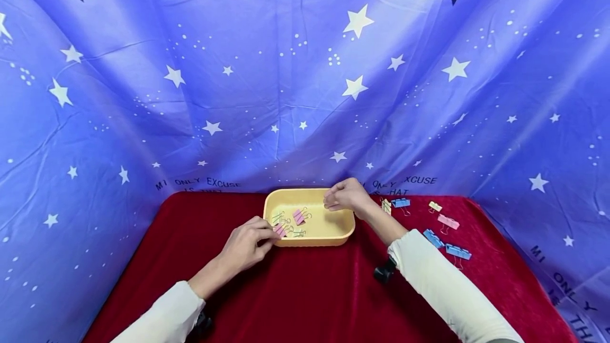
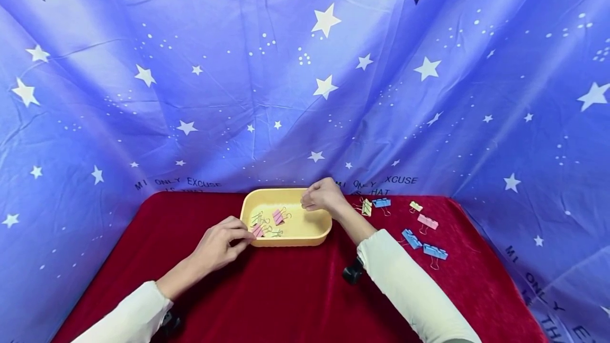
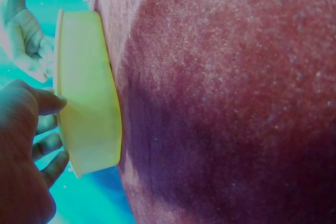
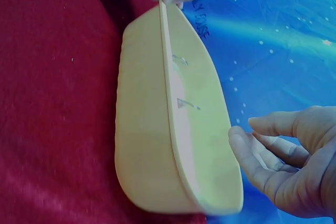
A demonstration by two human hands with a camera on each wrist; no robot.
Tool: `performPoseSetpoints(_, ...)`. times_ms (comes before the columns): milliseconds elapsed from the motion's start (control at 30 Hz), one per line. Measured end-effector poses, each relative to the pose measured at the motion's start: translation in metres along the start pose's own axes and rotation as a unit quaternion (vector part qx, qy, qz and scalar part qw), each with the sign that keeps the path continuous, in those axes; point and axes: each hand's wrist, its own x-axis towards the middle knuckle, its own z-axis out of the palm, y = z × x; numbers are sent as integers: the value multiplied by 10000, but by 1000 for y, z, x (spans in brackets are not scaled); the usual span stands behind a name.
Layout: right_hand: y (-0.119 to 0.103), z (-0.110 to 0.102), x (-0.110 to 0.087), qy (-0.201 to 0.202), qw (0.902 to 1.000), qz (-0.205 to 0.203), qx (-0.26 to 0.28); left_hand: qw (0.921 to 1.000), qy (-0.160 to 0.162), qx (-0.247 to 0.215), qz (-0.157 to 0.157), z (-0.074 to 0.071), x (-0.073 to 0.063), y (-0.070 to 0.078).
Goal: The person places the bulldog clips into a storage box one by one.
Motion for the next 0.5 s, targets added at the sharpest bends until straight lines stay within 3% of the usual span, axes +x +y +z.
performPoseSetpoints(500,19,-55,-16,257,9996,21,78,10000,-59,-44,-57,-2,0,0)
